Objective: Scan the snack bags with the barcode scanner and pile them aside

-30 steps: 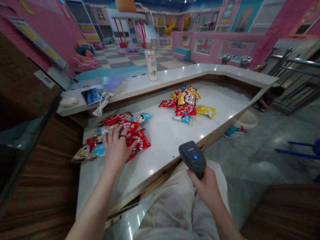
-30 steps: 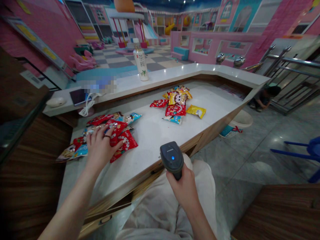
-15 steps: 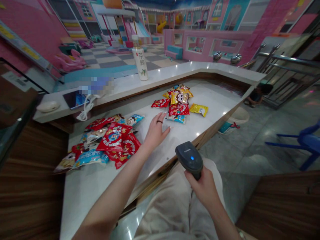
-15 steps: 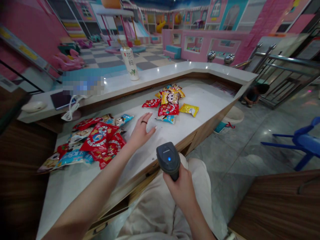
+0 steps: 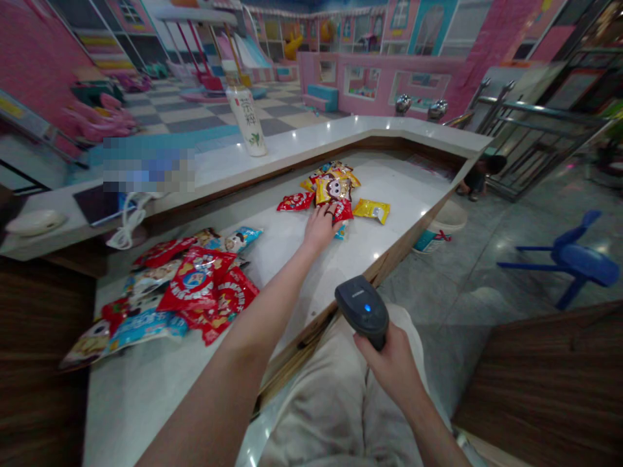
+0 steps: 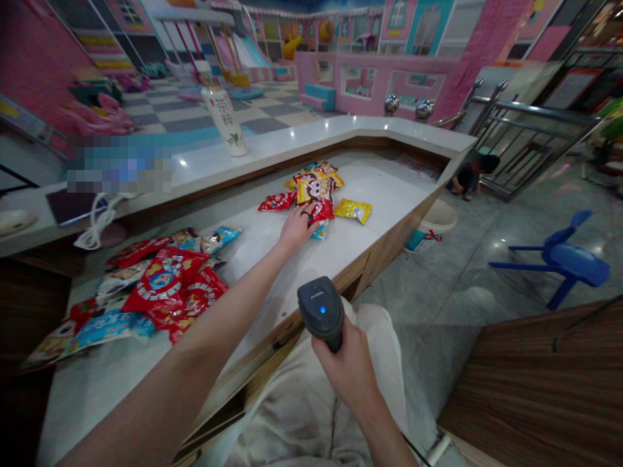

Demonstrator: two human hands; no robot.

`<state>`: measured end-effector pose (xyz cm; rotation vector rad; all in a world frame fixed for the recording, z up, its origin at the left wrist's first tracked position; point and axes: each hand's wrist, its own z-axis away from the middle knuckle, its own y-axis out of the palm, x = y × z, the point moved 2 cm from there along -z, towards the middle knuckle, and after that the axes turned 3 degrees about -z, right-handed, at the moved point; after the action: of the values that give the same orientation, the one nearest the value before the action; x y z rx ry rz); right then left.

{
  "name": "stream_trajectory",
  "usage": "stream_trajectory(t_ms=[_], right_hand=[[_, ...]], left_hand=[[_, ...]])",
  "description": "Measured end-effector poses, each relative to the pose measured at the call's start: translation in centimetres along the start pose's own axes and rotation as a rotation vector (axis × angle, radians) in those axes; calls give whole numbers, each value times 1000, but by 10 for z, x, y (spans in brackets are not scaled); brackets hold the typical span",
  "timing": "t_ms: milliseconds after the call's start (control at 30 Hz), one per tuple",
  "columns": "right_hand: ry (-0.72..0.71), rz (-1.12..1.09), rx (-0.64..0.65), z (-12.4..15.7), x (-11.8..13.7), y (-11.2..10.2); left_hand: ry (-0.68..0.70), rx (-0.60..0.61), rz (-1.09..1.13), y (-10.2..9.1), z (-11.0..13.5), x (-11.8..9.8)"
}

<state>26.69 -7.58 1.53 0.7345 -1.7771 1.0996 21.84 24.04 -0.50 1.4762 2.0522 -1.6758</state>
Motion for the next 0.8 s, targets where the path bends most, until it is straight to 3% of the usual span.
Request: stream_trajectory(t_ms=[133, 333, 433, 533, 633, 800], right_hand=[[-17, -9, 6, 0, 3, 0], [-27, -23, 16, 1, 6, 2], [-28, -24, 27, 3, 7, 6], [-22, -24, 49, 7, 5, 12], [-10, -11, 67, 10, 5, 18], [-2, -19, 92, 13, 7, 26]], left_hand=[[-19, -130, 228, -18, 19, 1], [-250, -360, 843, -57, 76, -6], [-520, -312, 1228, -61, 112, -9], [-704, -194, 1434, -60, 141, -11], [-730, -115, 1532, -61, 156, -11], [-695, -74, 1605, -63, 157, -10]])
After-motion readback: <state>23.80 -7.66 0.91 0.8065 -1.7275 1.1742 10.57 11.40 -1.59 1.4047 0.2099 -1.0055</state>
